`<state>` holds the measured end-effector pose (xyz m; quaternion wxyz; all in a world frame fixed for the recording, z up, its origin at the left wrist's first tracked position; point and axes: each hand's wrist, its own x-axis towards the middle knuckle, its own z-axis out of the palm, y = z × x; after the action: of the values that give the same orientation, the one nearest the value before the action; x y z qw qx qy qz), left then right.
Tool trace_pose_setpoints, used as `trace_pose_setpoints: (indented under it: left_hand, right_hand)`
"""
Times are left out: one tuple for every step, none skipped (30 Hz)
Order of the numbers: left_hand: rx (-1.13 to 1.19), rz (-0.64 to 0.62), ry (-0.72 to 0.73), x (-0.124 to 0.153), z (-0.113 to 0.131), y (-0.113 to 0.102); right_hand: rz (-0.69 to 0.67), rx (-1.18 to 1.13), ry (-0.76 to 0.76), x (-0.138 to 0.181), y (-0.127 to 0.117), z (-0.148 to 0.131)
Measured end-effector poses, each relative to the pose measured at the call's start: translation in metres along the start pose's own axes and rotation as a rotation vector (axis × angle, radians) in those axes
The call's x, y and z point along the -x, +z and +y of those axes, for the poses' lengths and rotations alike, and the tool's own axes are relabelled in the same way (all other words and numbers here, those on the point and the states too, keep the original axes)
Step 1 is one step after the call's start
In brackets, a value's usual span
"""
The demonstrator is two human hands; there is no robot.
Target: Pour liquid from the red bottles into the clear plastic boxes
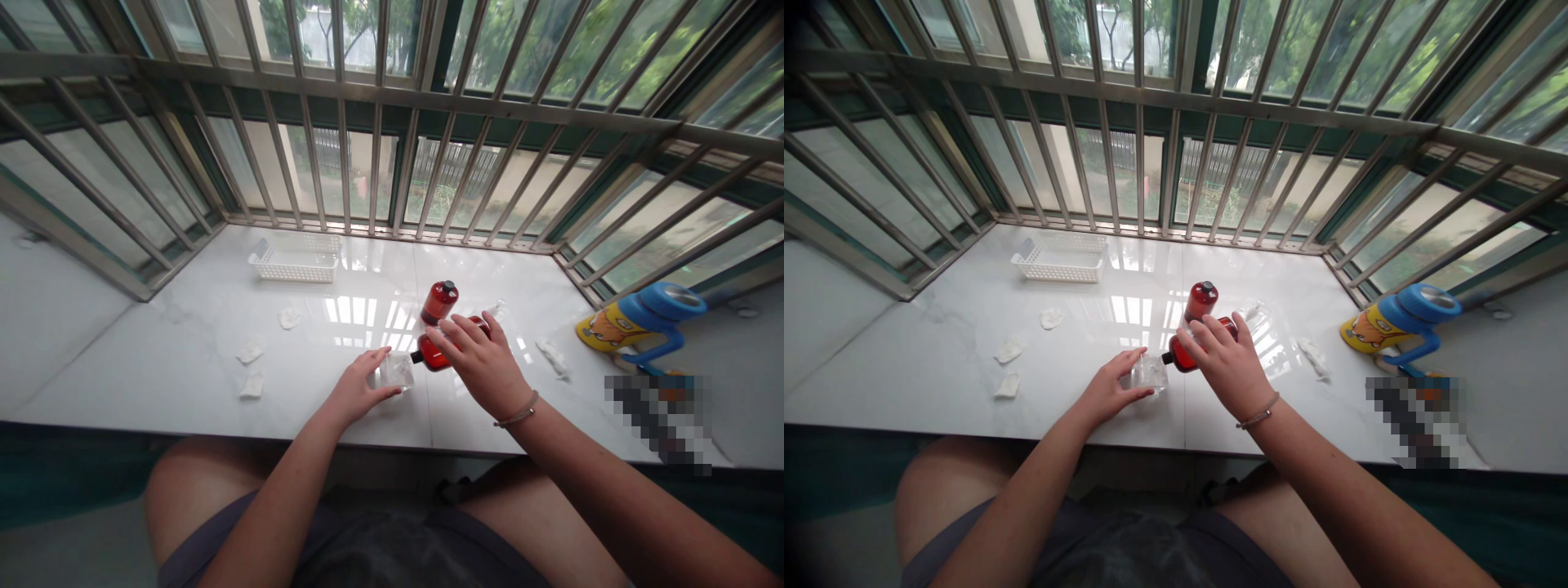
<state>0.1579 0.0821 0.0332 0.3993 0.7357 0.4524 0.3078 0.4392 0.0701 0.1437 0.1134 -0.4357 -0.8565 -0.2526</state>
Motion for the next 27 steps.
trace_pose_setpoints:
  left_hand:
    - [0.001, -0.001, -0.001, 0.0, 0.0004, 0.0]
    - [0.001, -0.002, -0.002, 0.0001, 0.0007, -0.0001]
    - [0.001, -0.004, -0.004, 0.0002, 0.001, -0.0001]
    - [0.001, -0.005, -0.006, 0.0002, 0.0013, -0.0001]
    - [0.002, -0.006, -0.008, 0.0003, 0.0013, -0.0001]
    - [0.003, -0.007, -0.009, 0.0003, 0.0013, 0.0]
    - [0.004, -0.007, -0.01, 0.0004, 0.0012, -0.0001]
    - [0.005, -0.007, -0.01, 0.0005, 0.001, -0.0001]
    - [0.006, -0.007, -0.008, 0.0005, 0.0008, -0.0002]
    - [0.006, -0.008, -0.007, 0.0005, 0.0007, -0.0004]
    - [0.005, -0.009, -0.006, 0.0005, 0.0006, -0.0006]
    - [0.005, -0.01, -0.006, 0.0005, 0.0006, -0.0008]
    - [0.005, -0.012, -0.007, 0.0005, 0.0007, -0.001]
    - [0.006, -0.013, -0.007, 0.0004, 0.0007, -0.0012]
    - [0.008, -0.013, -0.007, 0.0004, 0.0008, -0.0013]
    - [0.009, -0.012, -0.006, 0.0004, 0.0008, -0.0013]
    - [0.009, -0.01, -0.004, 0.0004, 0.0008, -0.0013]
    - [0.009, -0.01, -0.003, 0.0005, 0.0007, -0.0012]
    - [0.008, -0.009, -0.003, 0.0004, 0.0006, -0.0011]
    - [0.007, -0.008, -0.004, 0.0004, 0.0005, -0.0009]
    - [0.007, -0.009, -0.004, 0.0003, 0.0004, -0.0007]
    - [0.008, -0.009, -0.005, 0.0002, 0.0004, -0.0005]
    - [0.008, -0.009, -0.004, 0.0001, 0.0003, -0.0003]
    - [0.009, -0.01, -0.004, 0.0, 0.0002, -0.0002]
    - [0.008, -0.01, -0.003, -0.0001, 0.0001, -0.0001]
    - [0.007, -0.011, -0.002, -0.0001, 0.0, -0.0001]
    - [0.005, -0.011, -0.001, -0.0002, -0.0003, -0.0001]
  right_hand:
    - [0.001, 0.003, -0.002, -0.0004, -0.0003, 0.0001]
    - [0.002, 0.006, -0.003, -0.0008, -0.0005, 0.0003]
    - [0.003, 0.009, -0.004, -0.0012, -0.0007, 0.0004]
    - [0.004, 0.01, -0.006, -0.0016, -0.0008, 0.0006]
    - [0.006, 0.011, -0.007, -0.002, -0.0009, 0.0007]
    - [0.009, 0.011, -0.008, -0.0023, -0.001, 0.0009]
    - [0.011, 0.011, -0.009, -0.0026, -0.001, 0.001]
    - [0.013, 0.011, -0.01, -0.0028, -0.0011, 0.0011]
    - [0.013, 0.011, -0.013, -0.0031, -0.0013, 0.0011]
    - [0.013, 0.012, -0.016, -0.0033, -0.0015, 0.0011]
    - [0.012, 0.011, -0.018, -0.0034, -0.0017, 0.001]
    - [0.011, 0.008, -0.02, -0.0036, -0.0018, 0.0009]
    - [0.01, 0.004, -0.021, -0.0037, -0.002, 0.0009]
    - [0.009, 0.001, -0.022, -0.0038, -0.0021, 0.0009]
    - [0.008, -0.002, -0.022, -0.0038, -0.0021, 0.001]
    - [0.007, -0.004, -0.024, -0.0039, -0.0021, 0.0011]
    - [0.008, -0.005, -0.025, -0.0039, -0.0021, 0.0014]
    - [0.008, -0.005, -0.026, -0.004, -0.0021, 0.0017]
    - [0.009, -0.004, -0.027, -0.0041, -0.0021, 0.002]
    - [0.009, -0.003, -0.027, -0.0042, -0.0021, 0.0024]
    - [0.009, -0.002, -0.027, -0.0043, -0.0022, 0.0028]
    - [0.008, 0.001, -0.028, -0.0045, -0.0022, 0.0031]
    - [0.007, 0.004, -0.029, -0.0047, -0.0022, 0.0034]
    - [0.009, 0.009, -0.031, -0.005, -0.0022, 0.0035]
    - [0.013, 0.012, -0.033, -0.0054, -0.0023, 0.0036]
    - [0.019, 0.015, -0.035, -0.0057, -0.0023, 0.0036]
    - [0.026, 0.016, -0.038, -0.0061, -0.0023, 0.0035]
